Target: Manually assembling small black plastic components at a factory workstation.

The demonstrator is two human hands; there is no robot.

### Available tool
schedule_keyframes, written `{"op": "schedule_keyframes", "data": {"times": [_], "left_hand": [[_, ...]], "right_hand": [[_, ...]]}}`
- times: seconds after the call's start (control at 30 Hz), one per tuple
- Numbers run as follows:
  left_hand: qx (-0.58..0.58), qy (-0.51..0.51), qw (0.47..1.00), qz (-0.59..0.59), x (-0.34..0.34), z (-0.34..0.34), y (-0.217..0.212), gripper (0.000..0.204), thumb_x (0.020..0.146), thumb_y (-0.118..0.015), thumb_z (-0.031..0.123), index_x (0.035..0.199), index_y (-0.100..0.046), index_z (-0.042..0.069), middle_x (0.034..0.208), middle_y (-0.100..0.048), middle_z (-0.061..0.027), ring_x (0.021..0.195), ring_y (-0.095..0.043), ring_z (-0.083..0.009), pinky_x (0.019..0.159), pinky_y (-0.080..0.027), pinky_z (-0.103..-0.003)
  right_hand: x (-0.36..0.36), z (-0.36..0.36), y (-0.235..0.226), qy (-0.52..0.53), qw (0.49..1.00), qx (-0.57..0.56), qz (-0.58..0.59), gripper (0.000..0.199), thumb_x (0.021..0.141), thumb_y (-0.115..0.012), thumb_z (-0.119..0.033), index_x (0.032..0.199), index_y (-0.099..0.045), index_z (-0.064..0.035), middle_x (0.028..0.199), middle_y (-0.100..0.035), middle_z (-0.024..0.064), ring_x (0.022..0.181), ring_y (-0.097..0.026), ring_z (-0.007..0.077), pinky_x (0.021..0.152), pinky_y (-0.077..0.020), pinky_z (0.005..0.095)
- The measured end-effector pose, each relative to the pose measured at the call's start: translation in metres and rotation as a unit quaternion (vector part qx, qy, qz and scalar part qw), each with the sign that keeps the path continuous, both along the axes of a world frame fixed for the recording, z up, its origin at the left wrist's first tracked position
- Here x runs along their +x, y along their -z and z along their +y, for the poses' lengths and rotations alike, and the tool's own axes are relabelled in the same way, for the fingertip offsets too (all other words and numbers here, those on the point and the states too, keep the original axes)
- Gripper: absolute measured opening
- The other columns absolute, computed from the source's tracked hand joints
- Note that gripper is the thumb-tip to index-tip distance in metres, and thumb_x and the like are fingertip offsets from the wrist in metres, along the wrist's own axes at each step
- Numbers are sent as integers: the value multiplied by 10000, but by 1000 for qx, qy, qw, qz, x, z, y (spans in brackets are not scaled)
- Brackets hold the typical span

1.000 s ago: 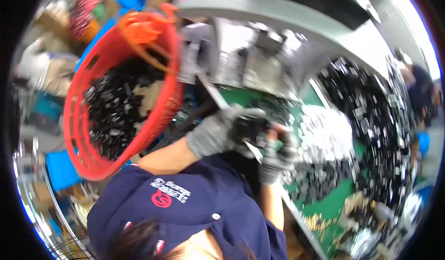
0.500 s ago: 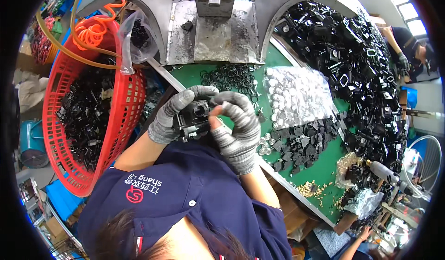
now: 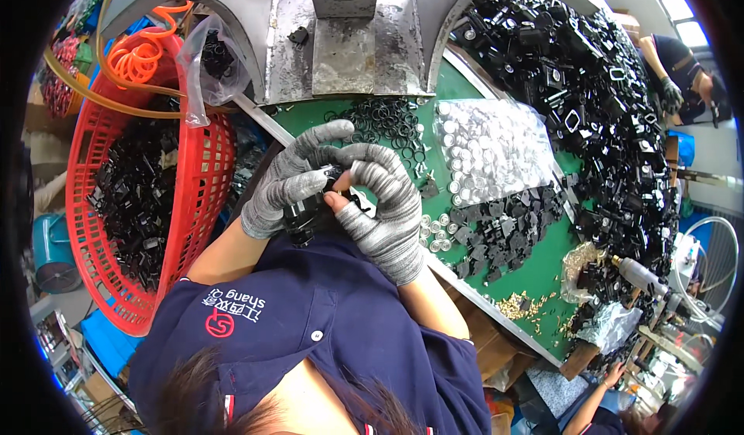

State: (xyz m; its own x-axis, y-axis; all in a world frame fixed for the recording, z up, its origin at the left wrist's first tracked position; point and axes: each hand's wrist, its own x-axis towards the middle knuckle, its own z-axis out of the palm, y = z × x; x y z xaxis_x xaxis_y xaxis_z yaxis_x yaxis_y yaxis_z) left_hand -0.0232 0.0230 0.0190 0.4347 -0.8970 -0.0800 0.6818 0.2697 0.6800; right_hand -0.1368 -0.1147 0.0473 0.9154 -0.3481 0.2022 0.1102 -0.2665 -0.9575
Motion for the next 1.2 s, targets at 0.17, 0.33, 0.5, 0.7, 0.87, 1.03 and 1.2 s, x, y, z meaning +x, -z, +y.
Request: {"op": "schedule_keyframes", "data": {"times": [0.17, 0.33, 0.5, 0.7, 0.87, 1.03, 1.2], "left_hand": [[32, 12, 993, -111, 0, 0, -6, 833, 818, -705, 297, 1493, -297, 29, 1211, -610, -152, 1159, -577, -230, 1050, -409, -363], [-10, 1, 981, -192, 5, 0, -7, 746, 852, -690, 165, 1488, -319, 44, 1187, -605, -94, 1195, -524, -188, 1072, -371, -349], [3, -76, 977, -198, -5, -3, -1, 779, 860, -697, 313, 1487, -312, 56, 1193, -562, -118, 1150, -546, -202, 1013, -432, -348], [140, -131, 964, -186, -6, 7, 3, 668, 930, -621, 355, 1471, -349, 73, 1237, -532, -105, 1014, -593, -175, 903, -501, -311], [88, 65, 959, -263, -1, 40, -6, 873, 804, -790, 324, 1507, -316, 118, 1366, -509, -117, 1220, -541, -228, 1042, -419, -367], [234, -74, 797, -551, -19, 37, 0, 804, 679, -855, 159, 1370, -449, 97, 1167, -635, -115, 1061, -644, -215, 897, -521, -328], [225, -70, 890, -391, -7, 23, 6, 744, 720, -820, 143, 1368, -457, 97, 1168, -629, -81, 1037, -630, -165, 903, -511, -307]], "right_hand": [[2, 5, 4, 50, 998, 47, 14, 625, 728, -836, -128, 1261, -524, -34, 1155, -593, 91, 1010, -580, 181, 904, -468, 302], [3, 8, 1, -16, 917, 390, 81, 702, 770, -824, -140, 1360, -466, -11, 1240, -572, 84, 1092, -544, 147, 944, -465, 295], [6, -3, 0, -52, 916, 374, 138, 626, 806, -790, -156, 1340, -507, 7, 1154, -634, 86, 1046, -590, 141, 892, -494, 280], [1, 0, 11, -19, 908, 385, 162, 367, 830, -754, -128, 1146, -616, -2, 944, -672, 43, 797, -627, 92, 656, -539, 237], [-6, 4, 22, 25, 884, 444, 147, 341, 837, -741, -105, 1135, -606, -6, 925, -655, 40, 744, -629, 96, 594, -538, 224], [-2, 10, 17, 41, 904, 409, 116, 367, 850, -745, -144, 1143, -599, 22, 910, -654, 50, 659, -603, 78, 526, -504, 213], [-21, -33, 25, 112, 975, 125, 145, 177, 858, -721, -172, 939, -720, -15, 785, -679, 63, 669, -633, 127, 616, -511, 272]]}}
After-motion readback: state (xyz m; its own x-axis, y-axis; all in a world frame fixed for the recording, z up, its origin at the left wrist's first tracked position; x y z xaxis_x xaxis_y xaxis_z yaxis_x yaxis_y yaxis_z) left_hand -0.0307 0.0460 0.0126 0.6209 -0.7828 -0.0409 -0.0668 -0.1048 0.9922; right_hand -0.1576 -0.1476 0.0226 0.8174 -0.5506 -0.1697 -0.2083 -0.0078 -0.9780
